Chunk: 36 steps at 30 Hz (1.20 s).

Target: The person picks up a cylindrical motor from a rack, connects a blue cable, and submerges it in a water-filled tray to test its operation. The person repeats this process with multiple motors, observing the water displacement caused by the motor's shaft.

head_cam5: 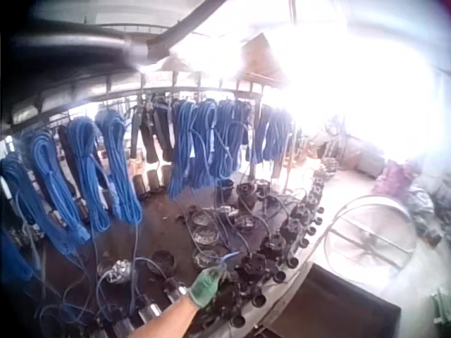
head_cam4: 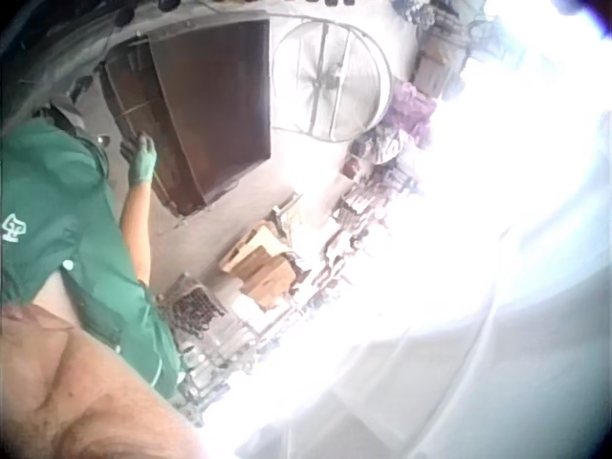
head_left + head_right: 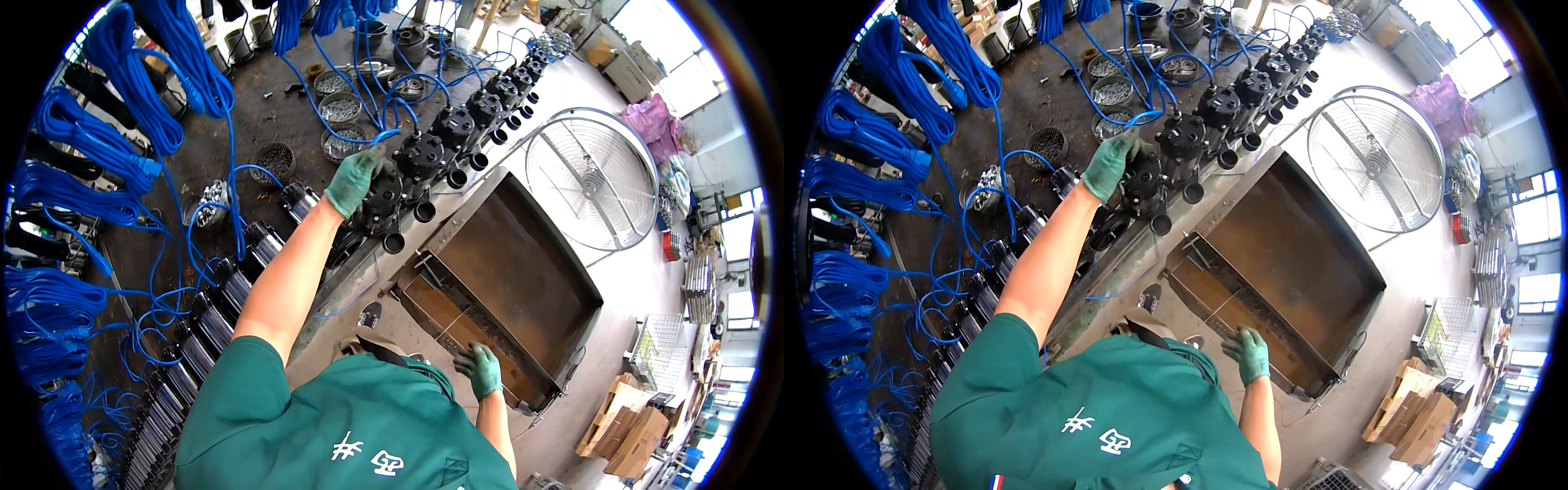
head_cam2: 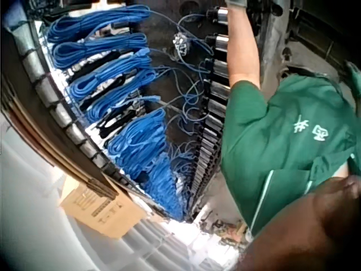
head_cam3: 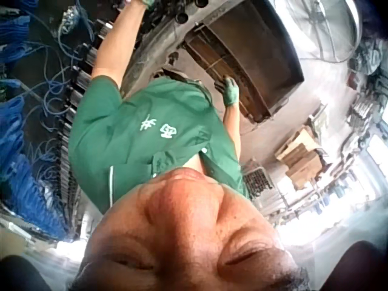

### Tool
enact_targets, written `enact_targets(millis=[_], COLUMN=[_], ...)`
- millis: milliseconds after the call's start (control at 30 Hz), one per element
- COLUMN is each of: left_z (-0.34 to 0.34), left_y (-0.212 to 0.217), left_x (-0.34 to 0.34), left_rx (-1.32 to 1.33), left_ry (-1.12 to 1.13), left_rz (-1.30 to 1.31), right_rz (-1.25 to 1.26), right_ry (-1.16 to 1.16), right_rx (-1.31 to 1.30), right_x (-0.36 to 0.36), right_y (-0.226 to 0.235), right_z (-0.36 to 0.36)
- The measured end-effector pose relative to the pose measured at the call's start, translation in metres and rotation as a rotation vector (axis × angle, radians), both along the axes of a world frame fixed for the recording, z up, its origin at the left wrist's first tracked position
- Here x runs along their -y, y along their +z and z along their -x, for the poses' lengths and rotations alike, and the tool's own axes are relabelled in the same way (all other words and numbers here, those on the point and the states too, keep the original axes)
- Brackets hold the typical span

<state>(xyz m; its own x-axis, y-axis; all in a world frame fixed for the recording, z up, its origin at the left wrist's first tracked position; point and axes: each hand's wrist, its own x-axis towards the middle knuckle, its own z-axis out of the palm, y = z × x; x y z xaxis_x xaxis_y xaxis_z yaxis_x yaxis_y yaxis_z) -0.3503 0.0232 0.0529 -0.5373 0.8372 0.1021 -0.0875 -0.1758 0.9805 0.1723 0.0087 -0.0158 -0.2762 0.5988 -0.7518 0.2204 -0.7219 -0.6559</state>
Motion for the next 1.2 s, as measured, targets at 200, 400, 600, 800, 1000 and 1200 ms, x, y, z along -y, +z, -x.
enact_targets(millis=[200,400,600,800,1000,1200], left_z=[-0.076,-0.174,-0.230,-0.278,-0.291,-0.302], left_y=[0.032,0.117,0.143,0.034,-0.135,-0.171], left_x=[0.032,0.050,0.052,0.047,0.056,0.031], left_rx=[-0.192,-0.228,0.203,0.526,0.205,0.096], left_ry=[0.179,0.103,-0.128,-0.175,-0.149,-0.143], left_rz=[0.111,-0.083,-0.217,0.009,0.598,0.833], right_rz=[0.034,-0.139,-0.179,-0.495,-0.802,-0.784], right_ry=[-0.156,0.001,-0.106,-0.015,0.219,0.354], right_rx=[-0.015,-0.083,-0.431,0.188,0.654,0.825], right_x=[0.023,0.003,0.001,0.003,-0.016,-0.036], right_y=[-0.022,0.003,0.069,0.055,0.053,0.054], right_z=[-0.028,0.001,0.055,-0.055,-0.100,-0.091])
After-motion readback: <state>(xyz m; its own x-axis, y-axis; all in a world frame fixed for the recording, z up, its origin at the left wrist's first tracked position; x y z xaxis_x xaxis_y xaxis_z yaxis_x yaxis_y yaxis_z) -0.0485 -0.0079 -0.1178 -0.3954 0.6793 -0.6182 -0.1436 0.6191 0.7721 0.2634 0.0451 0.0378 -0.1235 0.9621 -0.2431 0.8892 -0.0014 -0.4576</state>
